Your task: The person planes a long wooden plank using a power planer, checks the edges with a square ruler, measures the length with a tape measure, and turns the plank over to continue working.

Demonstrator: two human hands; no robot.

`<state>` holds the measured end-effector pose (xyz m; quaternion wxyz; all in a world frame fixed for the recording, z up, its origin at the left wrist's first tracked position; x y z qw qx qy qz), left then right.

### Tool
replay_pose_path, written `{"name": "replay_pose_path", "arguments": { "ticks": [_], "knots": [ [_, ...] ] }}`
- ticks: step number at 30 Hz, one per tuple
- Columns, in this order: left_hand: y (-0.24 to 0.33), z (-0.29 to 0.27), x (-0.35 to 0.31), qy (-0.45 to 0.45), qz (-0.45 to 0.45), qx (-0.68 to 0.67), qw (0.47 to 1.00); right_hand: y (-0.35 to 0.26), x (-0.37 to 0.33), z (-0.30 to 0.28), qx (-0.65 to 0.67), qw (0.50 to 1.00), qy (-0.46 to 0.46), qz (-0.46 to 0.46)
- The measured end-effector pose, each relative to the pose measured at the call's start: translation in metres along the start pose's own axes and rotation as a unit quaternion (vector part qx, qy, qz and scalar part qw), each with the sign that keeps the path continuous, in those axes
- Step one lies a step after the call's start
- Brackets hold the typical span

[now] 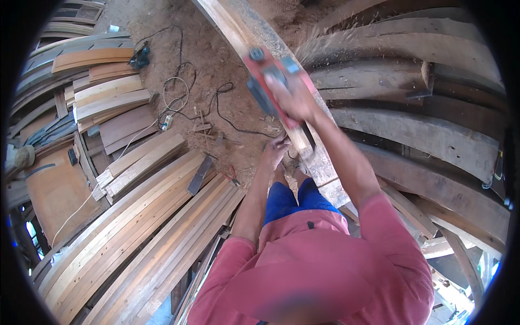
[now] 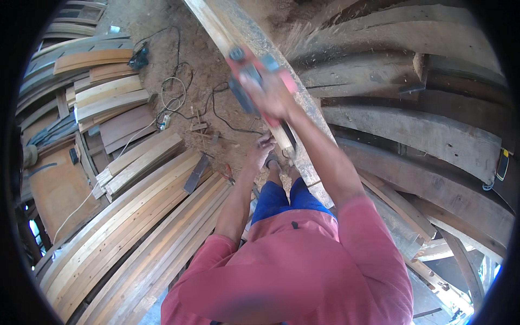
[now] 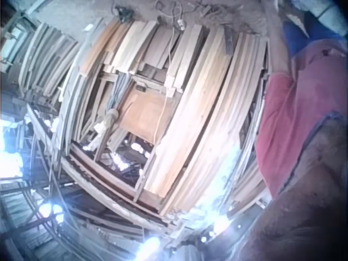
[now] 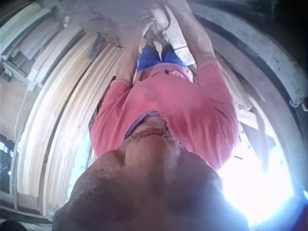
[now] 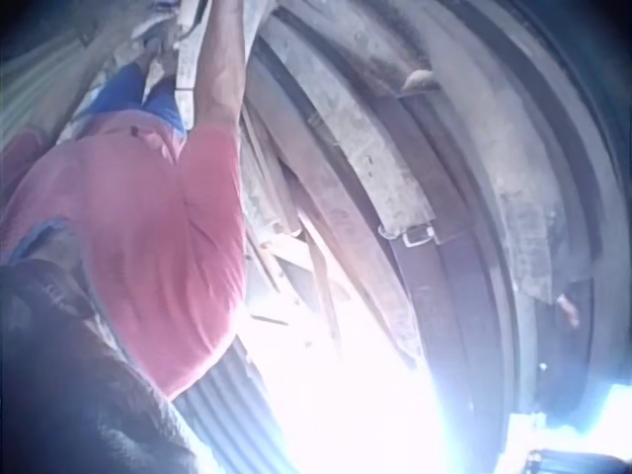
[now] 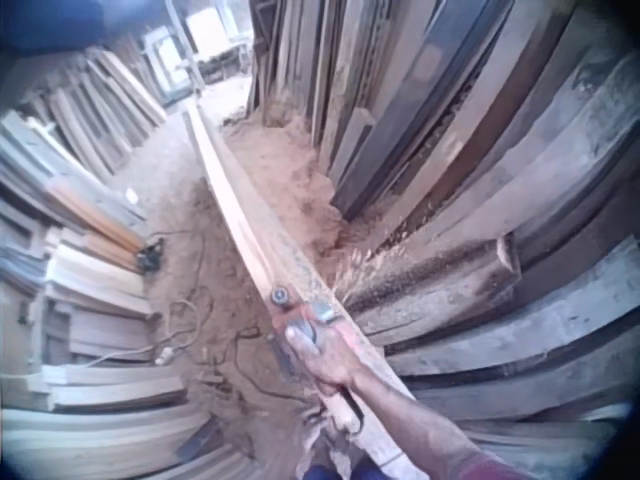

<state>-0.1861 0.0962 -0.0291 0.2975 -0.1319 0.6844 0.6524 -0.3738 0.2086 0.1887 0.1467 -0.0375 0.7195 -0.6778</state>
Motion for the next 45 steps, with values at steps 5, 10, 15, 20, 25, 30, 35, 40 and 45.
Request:
{"name": "replay_pose_path", "arguments": {
  "ticks": [5, 10, 15, 20, 25, 30, 35, 40, 45],
  "knots": [
    [0.015, 0.021, -0.019, -0.024, -0.084, 0.23, 0.969, 0.011, 0.1, -0.007, 0.092, 0.993, -0.012, 0.079],
    [-0.021, 0.042, -0.031, 0.077, 0.088, 0.408, 0.906, 0.038, 0.062, -0.002, 0.139, 0.987, 0.003, 0.081],
    [-0.029, 0.082, -0.053, -0.014, 0.131, 0.5, 0.856, 0.026, -0.083, -0.013, 0.081, 0.991, 0.022, 0.101],
    [-0.04, 0.092, -0.106, -0.042, 0.277, 0.49, 0.825, 0.056, -0.233, -0.018, 0.092, 0.984, 0.003, 0.151],
    [-0.026, 0.058, -0.11, -0.125, 0.161, 0.548, 0.812, 0.061, -0.213, -0.011, 0.118, 0.975, 0.016, 0.188],
    [-0.035, -0.063, -0.039, 0.263, 0.065, 0.329, 0.905, 0.026, -0.086, 0.007, 0.073, 0.99, 0.022, 0.118],
    [-0.018, -0.074, 0.063, 0.166, 0.035, -0.325, 0.93, -0.007, 0.057, 0.021, 0.042, 0.996, 0.047, 0.064],
    [0.074, -0.04, 0.099, 0.335, 0.028, 0.163, 0.928, -0.017, 0.204, 0.033, 0.009, 0.997, 0.062, 0.038],
    [0.115, -0.028, 0.095, 0.349, 0.062, 0.211, 0.911, -0.045, 0.33, 0.028, 0.025, 0.997, 0.064, -0.025]
  ]
}}
Point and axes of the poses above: each hand's wrist, its own x-axis towards the middle knuckle, its own z-axis out of the palm, y = z × x, the point moved 9 cm from there along x, towards the middle knuckle, and after that the axes turned 13 degrees about x, right-handed, at the moved point
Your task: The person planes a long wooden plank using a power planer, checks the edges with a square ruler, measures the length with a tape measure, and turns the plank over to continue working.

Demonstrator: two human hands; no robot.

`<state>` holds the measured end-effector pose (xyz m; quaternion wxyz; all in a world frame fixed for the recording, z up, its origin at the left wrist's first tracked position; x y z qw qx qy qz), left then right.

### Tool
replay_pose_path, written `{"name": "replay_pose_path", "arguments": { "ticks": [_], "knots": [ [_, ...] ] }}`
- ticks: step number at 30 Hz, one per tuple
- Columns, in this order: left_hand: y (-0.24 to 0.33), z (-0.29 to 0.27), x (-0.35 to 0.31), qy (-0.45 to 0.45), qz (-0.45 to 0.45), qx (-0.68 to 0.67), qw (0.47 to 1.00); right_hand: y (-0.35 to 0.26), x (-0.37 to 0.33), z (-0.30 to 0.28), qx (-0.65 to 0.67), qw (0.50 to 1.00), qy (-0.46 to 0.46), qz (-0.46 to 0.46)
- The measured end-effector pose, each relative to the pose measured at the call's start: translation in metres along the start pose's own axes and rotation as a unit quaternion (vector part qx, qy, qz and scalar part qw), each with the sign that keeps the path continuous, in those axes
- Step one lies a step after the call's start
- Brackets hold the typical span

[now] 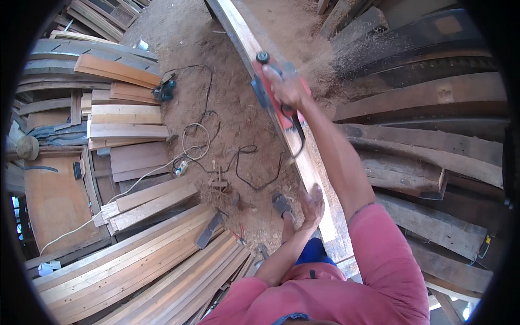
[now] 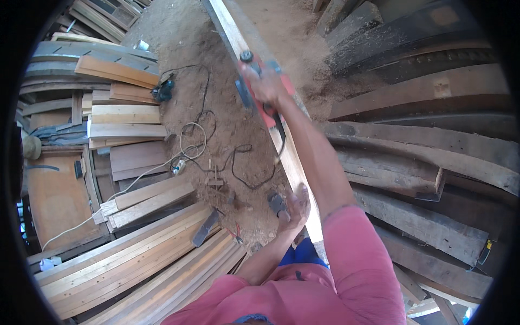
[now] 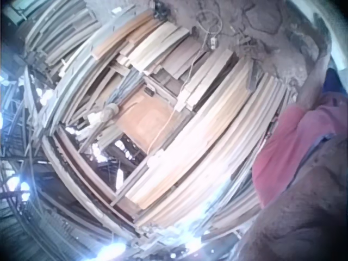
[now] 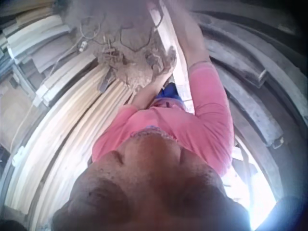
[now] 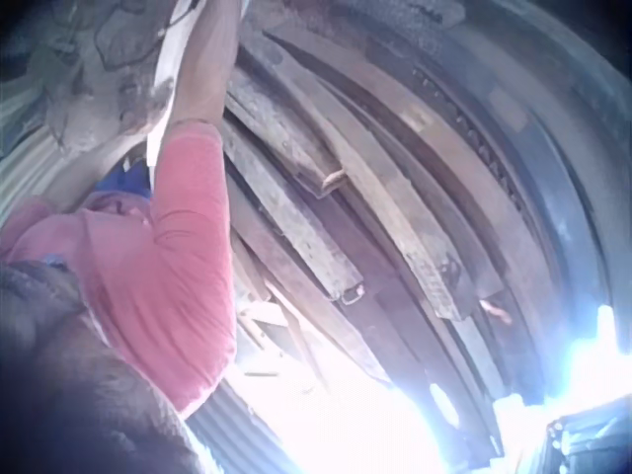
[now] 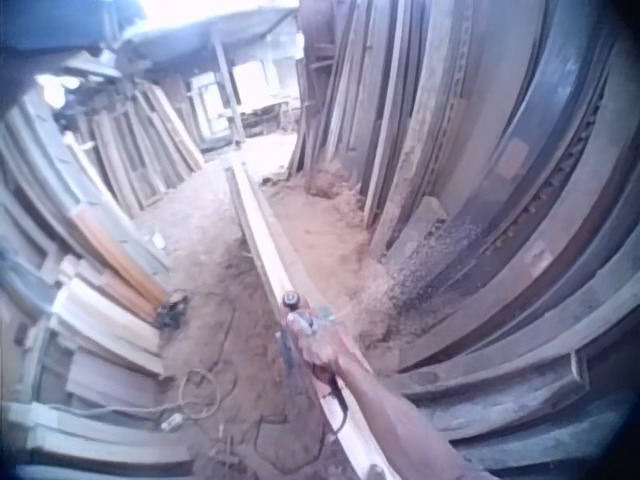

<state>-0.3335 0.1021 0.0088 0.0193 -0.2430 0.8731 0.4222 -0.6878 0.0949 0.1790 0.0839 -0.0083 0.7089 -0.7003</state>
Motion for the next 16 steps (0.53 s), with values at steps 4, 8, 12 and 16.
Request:
{"name": "replay_pose_path", "arguments": {
  "ticks": [4, 8, 12, 16],
  "knots": [
    [-0.011, 0.017, -0.014, 0.147, 0.194, 0.292, 0.925, -0.019, 0.024, 0.028, 0.098, 0.991, -0.052, 0.073],
    [0.01, -0.002, 0.005, -0.033, -0.006, -0.02, 0.999, 0.012, 0.004, 0.007, 0.124, 0.987, -0.053, 0.089],
    [0.012, -0.014, 0.004, 0.008, 0.015, 0.022, 1.0, 0.025, -0.05, -0.003, 0.061, 0.988, -0.071, 0.122],
    [-0.007, -0.012, -0.022, -0.234, 0.033, -0.261, 0.936, 0.015, -0.144, -0.031, 0.053, 0.996, -0.064, 0.01]
  ]
}}
Point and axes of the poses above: each hand's wrist, its own x-axis towards the middle knuckle, its own z-axis out of the palm, y = z × x, the point moved 9 cm from there along x, towards the middle knuckle, and after that the axes turned 13 degrees about x, right-handed, at the moved point
